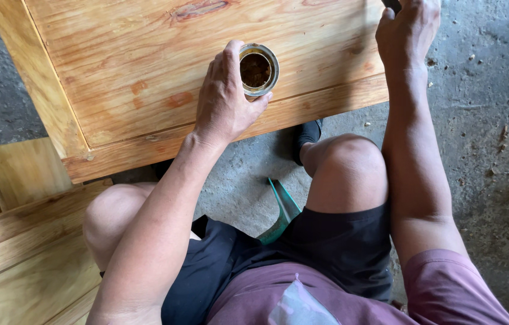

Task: The person applies a dark wood stain to a wooden drawer front using a small brush. They repeatedly dip the brush into a can of stain and spread the liquid across the surface, covering the wood grain and edges.

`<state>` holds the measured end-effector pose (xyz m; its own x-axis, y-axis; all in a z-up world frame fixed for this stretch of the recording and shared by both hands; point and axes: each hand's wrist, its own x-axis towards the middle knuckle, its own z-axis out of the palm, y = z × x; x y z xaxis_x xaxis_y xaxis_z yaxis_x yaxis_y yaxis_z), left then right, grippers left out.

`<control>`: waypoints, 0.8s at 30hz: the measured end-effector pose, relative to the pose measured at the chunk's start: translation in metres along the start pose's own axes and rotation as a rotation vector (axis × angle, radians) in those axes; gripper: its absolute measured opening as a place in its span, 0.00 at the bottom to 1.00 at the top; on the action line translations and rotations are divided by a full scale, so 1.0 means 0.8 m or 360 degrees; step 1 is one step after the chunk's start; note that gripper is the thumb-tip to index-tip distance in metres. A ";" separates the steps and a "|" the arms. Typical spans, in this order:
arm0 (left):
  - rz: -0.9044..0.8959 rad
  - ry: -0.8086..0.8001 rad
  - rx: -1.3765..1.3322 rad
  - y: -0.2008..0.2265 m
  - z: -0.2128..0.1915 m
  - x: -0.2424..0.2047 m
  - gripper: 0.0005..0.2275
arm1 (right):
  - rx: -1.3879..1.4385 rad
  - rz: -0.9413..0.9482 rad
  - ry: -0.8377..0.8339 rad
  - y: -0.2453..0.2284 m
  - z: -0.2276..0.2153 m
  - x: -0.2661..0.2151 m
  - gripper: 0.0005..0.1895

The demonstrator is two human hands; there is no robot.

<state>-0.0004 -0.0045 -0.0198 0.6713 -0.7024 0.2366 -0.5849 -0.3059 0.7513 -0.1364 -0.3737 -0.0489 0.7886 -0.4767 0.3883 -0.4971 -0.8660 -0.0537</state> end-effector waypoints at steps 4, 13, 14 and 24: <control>-0.0001 -0.0002 -0.0022 0.000 0.004 -0.002 0.42 | 0.0049 -0.0082 0.0084 -0.006 0.001 -0.008 0.15; 0.0000 -0.0005 -0.0010 0.000 0.004 -0.002 0.43 | 0.0089 -0.0031 0.0024 -0.019 0.004 -0.004 0.10; -0.0002 -0.0005 -0.0012 0.000 0.004 -0.003 0.42 | 0.0098 -0.0026 0.0016 -0.021 0.004 -0.006 0.09; 0.0015 -0.0003 -0.0016 0.000 0.004 -0.003 0.42 | -0.0042 -0.0064 -0.0073 -0.027 -0.013 -0.010 0.23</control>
<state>-0.0033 -0.0048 -0.0219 0.6649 -0.7065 0.2426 -0.5865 -0.2927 0.7552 -0.1359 -0.3498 -0.0413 0.8236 -0.4486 0.3471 -0.4735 -0.8807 -0.0145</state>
